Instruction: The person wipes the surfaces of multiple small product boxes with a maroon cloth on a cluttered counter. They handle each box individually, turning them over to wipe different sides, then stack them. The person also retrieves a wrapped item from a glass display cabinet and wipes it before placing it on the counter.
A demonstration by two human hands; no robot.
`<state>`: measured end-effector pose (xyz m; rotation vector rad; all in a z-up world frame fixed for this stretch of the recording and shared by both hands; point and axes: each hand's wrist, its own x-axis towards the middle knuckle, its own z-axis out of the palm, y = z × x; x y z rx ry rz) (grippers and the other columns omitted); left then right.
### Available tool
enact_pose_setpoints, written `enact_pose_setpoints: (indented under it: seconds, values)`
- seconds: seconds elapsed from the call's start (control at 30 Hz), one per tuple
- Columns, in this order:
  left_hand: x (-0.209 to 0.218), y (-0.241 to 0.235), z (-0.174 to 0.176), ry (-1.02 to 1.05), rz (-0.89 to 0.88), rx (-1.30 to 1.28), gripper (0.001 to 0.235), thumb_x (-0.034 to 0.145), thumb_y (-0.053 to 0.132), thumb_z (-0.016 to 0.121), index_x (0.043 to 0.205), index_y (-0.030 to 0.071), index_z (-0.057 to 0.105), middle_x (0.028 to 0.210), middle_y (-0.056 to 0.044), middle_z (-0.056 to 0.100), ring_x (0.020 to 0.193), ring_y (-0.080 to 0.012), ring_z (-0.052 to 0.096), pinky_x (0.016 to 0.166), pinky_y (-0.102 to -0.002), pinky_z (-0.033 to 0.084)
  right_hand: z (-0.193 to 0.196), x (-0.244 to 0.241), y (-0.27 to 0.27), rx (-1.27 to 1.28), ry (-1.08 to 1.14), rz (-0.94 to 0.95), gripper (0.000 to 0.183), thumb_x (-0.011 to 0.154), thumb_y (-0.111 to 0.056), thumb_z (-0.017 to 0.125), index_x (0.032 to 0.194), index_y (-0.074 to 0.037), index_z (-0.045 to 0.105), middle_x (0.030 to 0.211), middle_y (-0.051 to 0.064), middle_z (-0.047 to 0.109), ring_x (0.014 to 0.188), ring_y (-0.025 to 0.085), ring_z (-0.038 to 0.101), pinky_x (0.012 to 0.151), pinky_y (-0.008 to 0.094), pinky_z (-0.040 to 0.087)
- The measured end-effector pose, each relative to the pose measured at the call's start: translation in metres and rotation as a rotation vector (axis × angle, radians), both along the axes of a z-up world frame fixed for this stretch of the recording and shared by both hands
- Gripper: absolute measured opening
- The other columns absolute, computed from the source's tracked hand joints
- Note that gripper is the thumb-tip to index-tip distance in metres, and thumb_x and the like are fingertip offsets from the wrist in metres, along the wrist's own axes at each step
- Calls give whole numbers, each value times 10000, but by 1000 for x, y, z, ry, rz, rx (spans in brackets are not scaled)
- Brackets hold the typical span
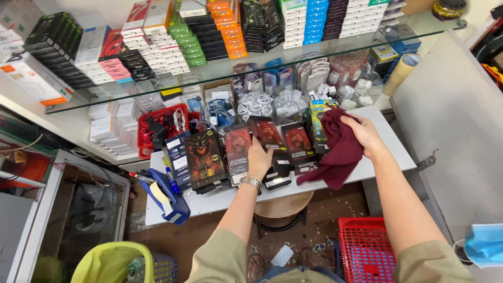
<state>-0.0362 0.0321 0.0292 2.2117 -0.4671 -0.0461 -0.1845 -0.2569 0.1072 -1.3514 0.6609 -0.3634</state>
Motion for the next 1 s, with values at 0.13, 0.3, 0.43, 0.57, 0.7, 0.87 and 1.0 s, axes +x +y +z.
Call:
enact_pose_setpoints:
  seconds: [0.13, 0.3, 0.43, 0.57, 0.7, 0.87, 1.0]
  values:
    - [-21, -17, 3, -450, -43, 535, 782, 666, -10, 734, 1420, -1, 524, 1442, -239, 492, 1197, -401, 534, 916, -450, 520, 8, -20, -11, -9, -5, -21, 428, 944, -239, 680, 1289, 13, 665, 1123, 110, 729, 934, 177, 701, 802, 314, 574]
    - [-34, -44, -3, -562, -192, 493, 436, 851, 84, 678, 1272, 31, 577, 1347, -204, 574, 1277, -373, 548, 1022, -497, 502, -9, -34, -28, -10, 42, -54, 417, 942, -235, 680, 1271, 20, 668, 1109, 121, 732, 934, 184, 703, 801, 317, 577]
    - [-40, -86, -51, -162, -344, -20, 491, 930, 102, 567, 1407, -5, 529, 1257, -288, 624, 1171, -446, 601, 1021, -521, 488, -32, -41, -38, 6, 68, -40, 404, 941, -232, 679, 1260, 17, 673, 1103, 120, 738, 931, 178, 700, 807, 313, 571]
    - [-20, -132, -125, 362, -72, 4, 506, 935, 210, 574, 1378, -24, 507, 1231, -351, 653, 1190, -481, 607, 1042, -497, 464, -48, -46, -45, 5, 123, -7, 392, 946, -239, 677, 1251, 8, 689, 1091, 115, 742, 918, 173, 691, 796, 309, 556]
    - [-5, -150, -194, 526, 170, -172, 625, 926, 205, 622, 1393, -124, 370, 1249, -389, 587, 1201, -457, 601, 1035, -462, 471, -55, -45, -50, 63, 143, 18, 403, 933, -247, 680, 1254, -2, 684, 1092, 110, 743, 913, 169, 693, 786, 308, 563]
    - [8, -164, -219, 857, 279, -250, 513, 981, 308, 561, 1229, -138, 606, 1325, -295, 641, 1256, -377, 641, 1028, -446, 490, -54, -44, -55, 53, 162, 60, 436, 925, -259, 686, 1274, 2, 684, 1100, 111, 740, 923, 169, 689, 794, 306, 564]
    - [5, -158, -201, 660, 334, 31, 550, 899, 224, 703, 1298, -111, 529, 1330, -316, 594, 1267, -415, 587, 1053, -432, 469, -51, -42, -58, 46, 191, 83, 449, 929, -278, 683, 1288, -8, 668, 1117, 109, 740, 939, 171, 690, 806, 303, 565]
